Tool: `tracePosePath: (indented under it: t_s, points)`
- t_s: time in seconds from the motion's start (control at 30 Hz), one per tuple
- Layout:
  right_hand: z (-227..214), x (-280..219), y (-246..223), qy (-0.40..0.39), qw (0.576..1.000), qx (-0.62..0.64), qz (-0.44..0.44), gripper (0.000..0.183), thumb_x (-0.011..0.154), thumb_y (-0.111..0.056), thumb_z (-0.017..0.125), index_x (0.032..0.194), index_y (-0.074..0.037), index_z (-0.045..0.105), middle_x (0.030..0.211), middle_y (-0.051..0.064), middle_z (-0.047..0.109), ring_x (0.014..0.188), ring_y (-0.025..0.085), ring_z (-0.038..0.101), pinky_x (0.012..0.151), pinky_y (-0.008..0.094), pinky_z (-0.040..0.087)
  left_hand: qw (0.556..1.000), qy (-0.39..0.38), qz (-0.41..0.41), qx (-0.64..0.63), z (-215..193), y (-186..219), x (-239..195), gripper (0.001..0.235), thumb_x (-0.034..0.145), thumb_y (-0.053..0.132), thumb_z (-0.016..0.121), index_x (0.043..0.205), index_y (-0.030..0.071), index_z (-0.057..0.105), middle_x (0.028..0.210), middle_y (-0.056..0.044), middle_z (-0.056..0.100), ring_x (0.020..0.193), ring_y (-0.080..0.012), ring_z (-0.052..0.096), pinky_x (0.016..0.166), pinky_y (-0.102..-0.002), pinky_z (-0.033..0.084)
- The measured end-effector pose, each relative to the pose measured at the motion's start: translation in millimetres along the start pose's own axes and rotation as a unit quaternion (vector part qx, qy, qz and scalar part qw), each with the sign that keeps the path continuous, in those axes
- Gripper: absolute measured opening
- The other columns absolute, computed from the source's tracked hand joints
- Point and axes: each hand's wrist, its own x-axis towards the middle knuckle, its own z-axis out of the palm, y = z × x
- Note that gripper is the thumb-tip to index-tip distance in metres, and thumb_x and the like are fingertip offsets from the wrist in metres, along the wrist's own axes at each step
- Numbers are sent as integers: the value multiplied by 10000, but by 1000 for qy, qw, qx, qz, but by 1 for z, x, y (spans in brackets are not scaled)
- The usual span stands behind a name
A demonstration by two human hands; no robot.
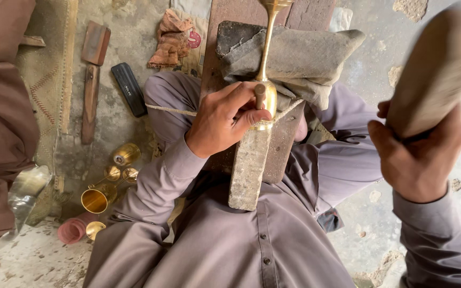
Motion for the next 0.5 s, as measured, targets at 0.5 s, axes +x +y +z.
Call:
tracePosePath:
  t_s: [0.5]
  points:
    - [13, 62, -67, -110, 821, -506, -242, 207, 1020, -266, 696, 1185, -144, 666, 891, 3, 638, 685, 133, 508, 713, 317, 400, 975, 159, -133, -79, 28, 14, -32, 268, 1022, 222, 733, 1004, -4, 589, 933, -78, 711, 813, -117, 743, 657, -230, 622]
